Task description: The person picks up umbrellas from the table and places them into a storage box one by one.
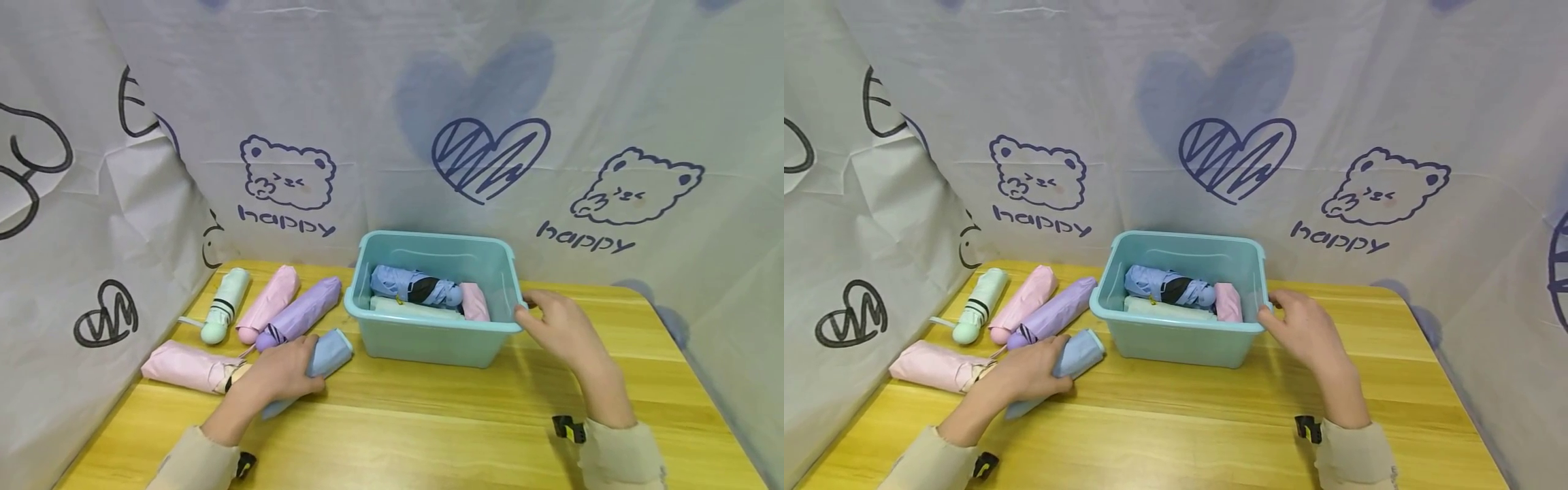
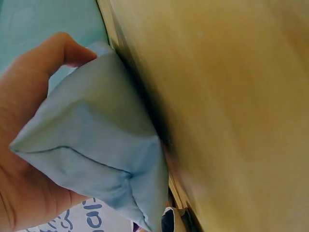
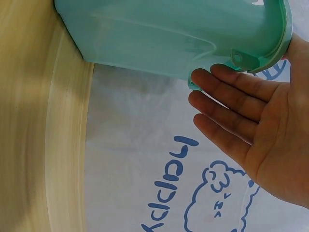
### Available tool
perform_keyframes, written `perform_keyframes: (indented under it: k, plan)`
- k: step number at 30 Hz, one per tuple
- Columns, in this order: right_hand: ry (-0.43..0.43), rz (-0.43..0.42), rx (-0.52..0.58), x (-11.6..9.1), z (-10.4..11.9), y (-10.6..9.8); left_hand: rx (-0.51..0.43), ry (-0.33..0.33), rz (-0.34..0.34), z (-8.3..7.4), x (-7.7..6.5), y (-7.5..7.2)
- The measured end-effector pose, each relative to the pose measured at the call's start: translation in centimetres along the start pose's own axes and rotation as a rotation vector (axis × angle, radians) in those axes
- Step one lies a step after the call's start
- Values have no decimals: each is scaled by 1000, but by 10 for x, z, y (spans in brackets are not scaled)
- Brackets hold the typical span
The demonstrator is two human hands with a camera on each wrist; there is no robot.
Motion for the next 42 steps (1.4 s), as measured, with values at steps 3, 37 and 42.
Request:
perform_keyframes:
  k: [3, 37, 42]
  plan:
    - [7, 3, 0, 0, 0, 0, -36, -6, -20, 1, -1, -1]
    - [23, 16, 3, 0, 2, -1, -261, -18, -435, -7, 8, -66]
    - [19, 10, 9, 0, 3, -1, -256, 13, -413, -19, 17, -82]
Point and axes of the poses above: each hand's wrist, its own x-axis towards the middle knuckle, its own y-axis out of the palm, z = x × y, the point moved 1 cm from there along x, towards the middle knuckle, and after that the axes turned 2 degrees about z, right-handed, at the moved point
